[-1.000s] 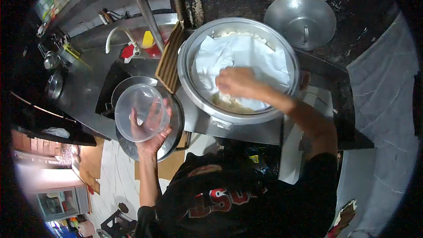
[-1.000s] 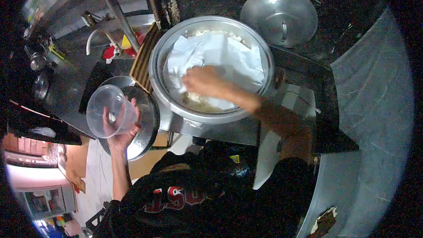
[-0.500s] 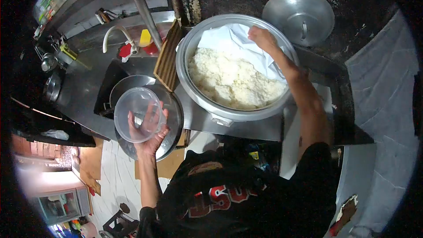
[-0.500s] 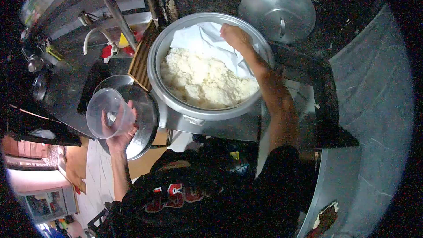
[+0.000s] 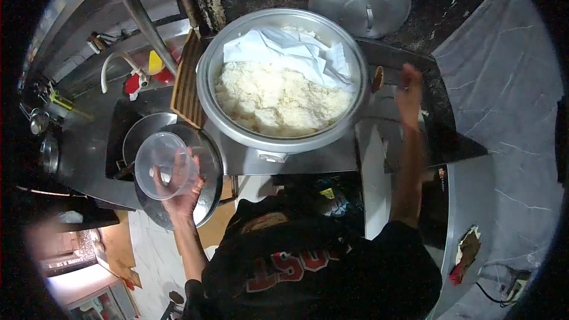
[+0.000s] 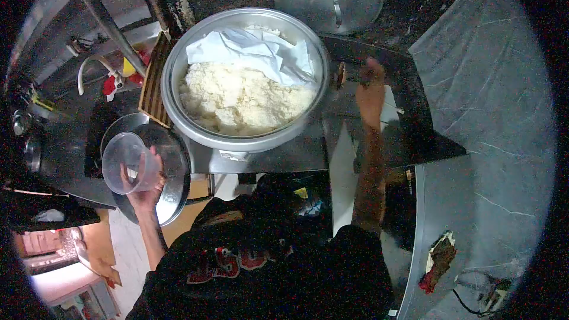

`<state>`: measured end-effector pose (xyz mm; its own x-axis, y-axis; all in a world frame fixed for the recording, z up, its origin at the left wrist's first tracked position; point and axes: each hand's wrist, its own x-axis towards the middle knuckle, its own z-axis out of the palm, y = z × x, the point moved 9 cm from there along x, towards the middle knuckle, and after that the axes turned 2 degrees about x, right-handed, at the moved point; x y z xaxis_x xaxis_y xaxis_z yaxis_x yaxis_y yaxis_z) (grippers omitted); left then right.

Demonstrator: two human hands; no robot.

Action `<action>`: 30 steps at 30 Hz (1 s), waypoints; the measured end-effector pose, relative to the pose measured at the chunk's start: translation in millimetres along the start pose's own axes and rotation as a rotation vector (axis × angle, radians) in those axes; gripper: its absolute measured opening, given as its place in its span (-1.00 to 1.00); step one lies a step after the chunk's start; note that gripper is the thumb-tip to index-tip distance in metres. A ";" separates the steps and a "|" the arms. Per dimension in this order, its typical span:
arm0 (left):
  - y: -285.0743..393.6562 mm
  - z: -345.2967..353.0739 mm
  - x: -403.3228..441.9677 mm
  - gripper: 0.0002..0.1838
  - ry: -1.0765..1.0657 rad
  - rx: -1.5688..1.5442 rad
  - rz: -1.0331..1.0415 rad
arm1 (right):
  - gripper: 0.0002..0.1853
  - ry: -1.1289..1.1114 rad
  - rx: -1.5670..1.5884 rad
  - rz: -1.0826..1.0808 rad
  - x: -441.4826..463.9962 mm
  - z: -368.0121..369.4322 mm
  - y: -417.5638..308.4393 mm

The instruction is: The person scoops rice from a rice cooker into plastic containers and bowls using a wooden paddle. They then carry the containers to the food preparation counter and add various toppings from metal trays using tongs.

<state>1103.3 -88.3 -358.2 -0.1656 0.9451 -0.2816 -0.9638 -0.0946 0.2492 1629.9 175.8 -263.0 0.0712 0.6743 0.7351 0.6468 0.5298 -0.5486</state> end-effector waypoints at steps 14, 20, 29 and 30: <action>-14.3 7.2 -5.9 -0.23 -0.024 0.105 -0.010 | -0.64 -0.089 0.402 0.243 -69.1 78.0 62.5; -30.7 -10.5 -9.8 -0.28 0.046 0.116 -0.047 | -0.63 -0.263 0.196 0.176 30.4 52.3 -29.4; -85.1 -11.9 -11.8 -0.23 -0.170 0.186 -0.267 | -0.73 -0.842 -0.209 -0.754 -47.0 139.4 -243.9; -92.8 -8.8 -11.7 -0.20 -0.200 0.223 -0.305 | -0.76 -0.902 -0.374 -0.760 -53.2 147.0 -254.2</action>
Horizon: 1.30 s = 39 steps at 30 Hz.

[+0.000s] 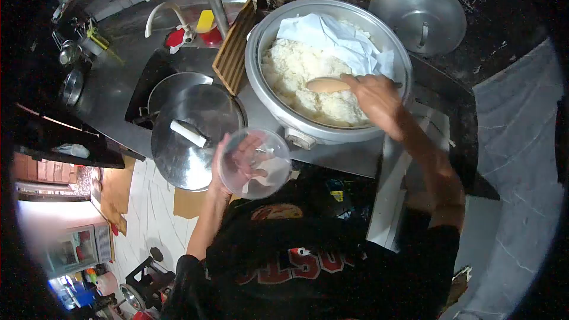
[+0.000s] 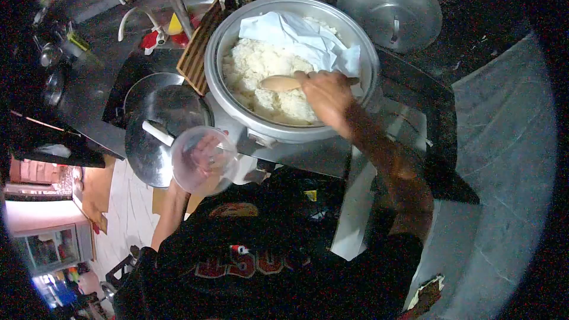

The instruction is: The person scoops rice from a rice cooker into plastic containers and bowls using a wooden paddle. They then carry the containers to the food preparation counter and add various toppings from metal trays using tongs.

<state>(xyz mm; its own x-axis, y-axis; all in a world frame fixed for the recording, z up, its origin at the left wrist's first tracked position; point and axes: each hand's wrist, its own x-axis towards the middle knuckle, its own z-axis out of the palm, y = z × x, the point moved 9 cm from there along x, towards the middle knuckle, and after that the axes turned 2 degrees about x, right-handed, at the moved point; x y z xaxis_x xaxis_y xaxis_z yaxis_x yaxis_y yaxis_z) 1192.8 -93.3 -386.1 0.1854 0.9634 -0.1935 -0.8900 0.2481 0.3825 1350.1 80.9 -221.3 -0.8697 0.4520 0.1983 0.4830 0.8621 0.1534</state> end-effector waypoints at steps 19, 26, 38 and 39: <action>-24.1 57.6 36.0 -0.24 0.030 0.122 -0.117 | -0.76 -0.213 0.299 -0.093 19.8 81.2 -13.1; -19.4 65.3 37.9 -0.30 0.022 0.068 -0.102 | -0.76 -0.267 0.645 0.032 20.6 98.4 -1.7; -15.0 53.4 29.6 -0.21 0.050 0.126 -0.123 | -0.78 -0.247 0.756 0.165 17.0 95.9 9.8; -12.9 49.6 26.1 -0.21 0.048 0.125 -0.125 | -0.78 -0.223 0.701 0.169 17.2 88.6 11.0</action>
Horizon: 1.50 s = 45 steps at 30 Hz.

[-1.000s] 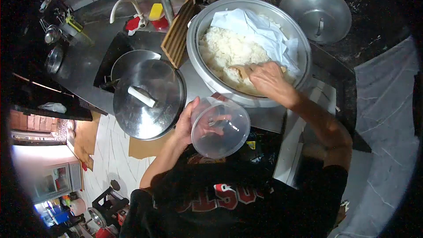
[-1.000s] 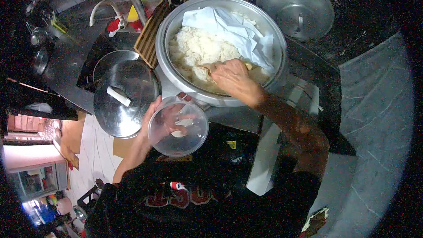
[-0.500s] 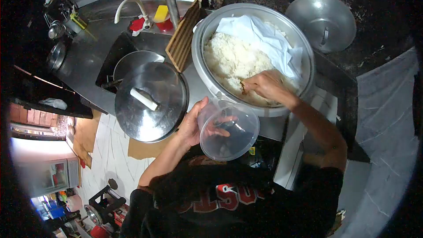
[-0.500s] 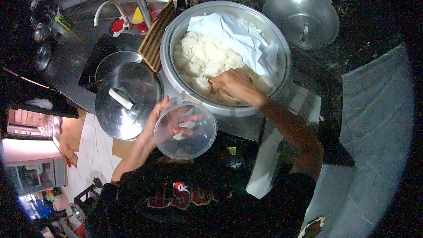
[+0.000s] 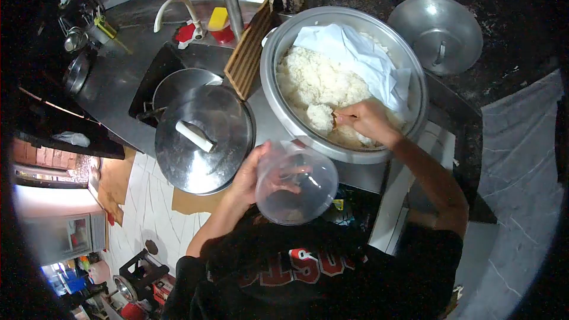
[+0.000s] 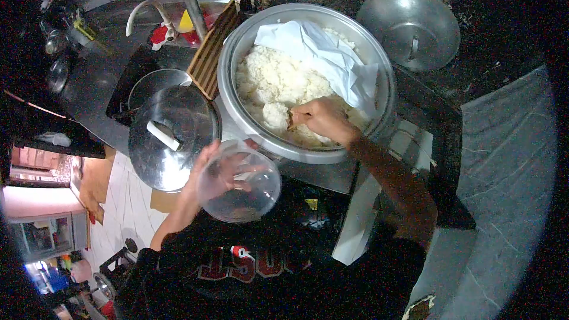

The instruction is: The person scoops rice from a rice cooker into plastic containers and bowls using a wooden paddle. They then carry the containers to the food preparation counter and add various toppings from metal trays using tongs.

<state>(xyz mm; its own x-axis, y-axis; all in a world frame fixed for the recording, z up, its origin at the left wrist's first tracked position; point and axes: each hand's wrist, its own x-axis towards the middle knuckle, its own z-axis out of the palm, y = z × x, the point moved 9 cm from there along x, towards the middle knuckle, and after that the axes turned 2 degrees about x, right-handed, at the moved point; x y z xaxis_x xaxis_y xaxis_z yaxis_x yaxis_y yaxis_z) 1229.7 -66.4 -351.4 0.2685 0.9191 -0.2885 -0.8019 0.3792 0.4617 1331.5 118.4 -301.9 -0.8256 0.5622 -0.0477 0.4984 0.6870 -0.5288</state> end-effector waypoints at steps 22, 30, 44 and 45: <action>68.1 -42.3 -32.8 -0.25 0.390 -0.007 0.350 | -0.73 0.045 0.241 0.069 -6.2 -86.6 -16.7; 38.7 -11.0 -31.4 -0.31 0.338 -0.212 0.334 | -0.59 -0.047 -0.651 -0.244 -20.0 -52.2 -198.4; 40.7 -22.3 -59.8 -0.33 0.042 -0.377 0.537 | -0.57 0.076 -0.872 -0.779 -79.1 -37.1 -314.2; 44.9 -12.2 -63.5 -0.31 -0.040 -0.346 0.555 | -0.56 0.073 -0.851 -0.766 -78.7 -25.7 -312.2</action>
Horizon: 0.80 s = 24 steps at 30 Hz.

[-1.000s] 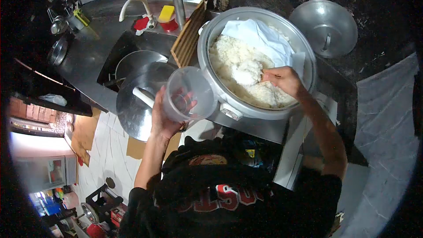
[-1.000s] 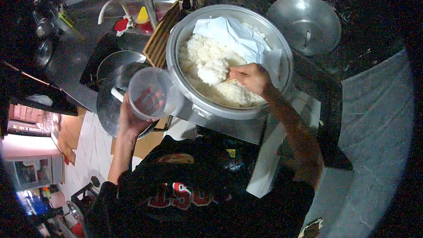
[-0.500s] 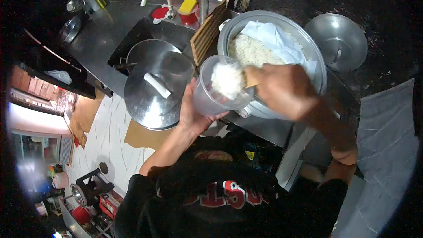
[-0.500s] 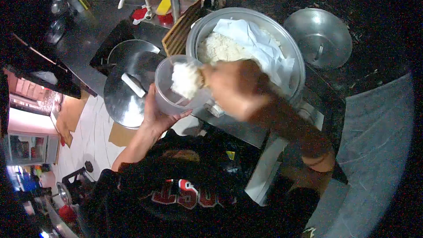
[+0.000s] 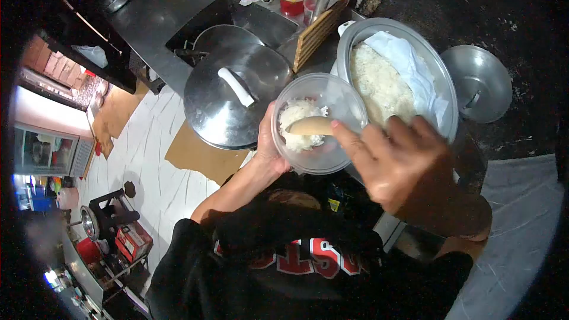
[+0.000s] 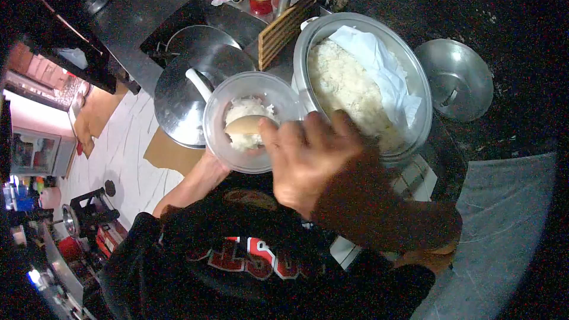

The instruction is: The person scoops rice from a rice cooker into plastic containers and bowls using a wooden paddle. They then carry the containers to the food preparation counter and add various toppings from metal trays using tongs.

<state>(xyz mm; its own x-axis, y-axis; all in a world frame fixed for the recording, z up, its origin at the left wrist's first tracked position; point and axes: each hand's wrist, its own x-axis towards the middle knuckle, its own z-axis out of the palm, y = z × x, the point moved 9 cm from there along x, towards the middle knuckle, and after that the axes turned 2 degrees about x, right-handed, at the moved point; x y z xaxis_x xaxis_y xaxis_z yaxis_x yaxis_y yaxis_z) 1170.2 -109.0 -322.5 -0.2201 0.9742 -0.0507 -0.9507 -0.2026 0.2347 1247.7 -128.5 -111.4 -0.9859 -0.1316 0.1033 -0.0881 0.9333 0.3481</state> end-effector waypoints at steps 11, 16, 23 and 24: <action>11.6 9.0 -13.4 -0.33 0.000 0.101 0.056 | -0.59 0.060 0.050 -0.015 8.5 -12.3 0.2; 34.5 16.4 -20.2 -0.37 0.093 0.443 0.236 | -0.57 -0.058 0.055 -0.030 6.7 -8.7 -14.7; 25.8 7.9 -23.9 -0.41 0.323 0.286 0.128 | -0.54 0.009 0.107 -0.003 -0.4 18.9 -30.1; 24.2 6.4 -19.1 -0.39 0.275 0.267 0.115 | -0.54 -0.052 0.052 -0.036 0.5 24.3 -33.9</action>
<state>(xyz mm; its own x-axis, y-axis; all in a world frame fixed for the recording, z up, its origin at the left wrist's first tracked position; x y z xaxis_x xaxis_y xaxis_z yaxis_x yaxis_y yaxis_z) 1152.7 -131.9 -309.7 -0.4068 0.8761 -0.2588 -0.8340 -0.2406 0.4966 1246.7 -152.1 -145.7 -0.9878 -0.1496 0.0426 -0.1300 0.9444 0.3019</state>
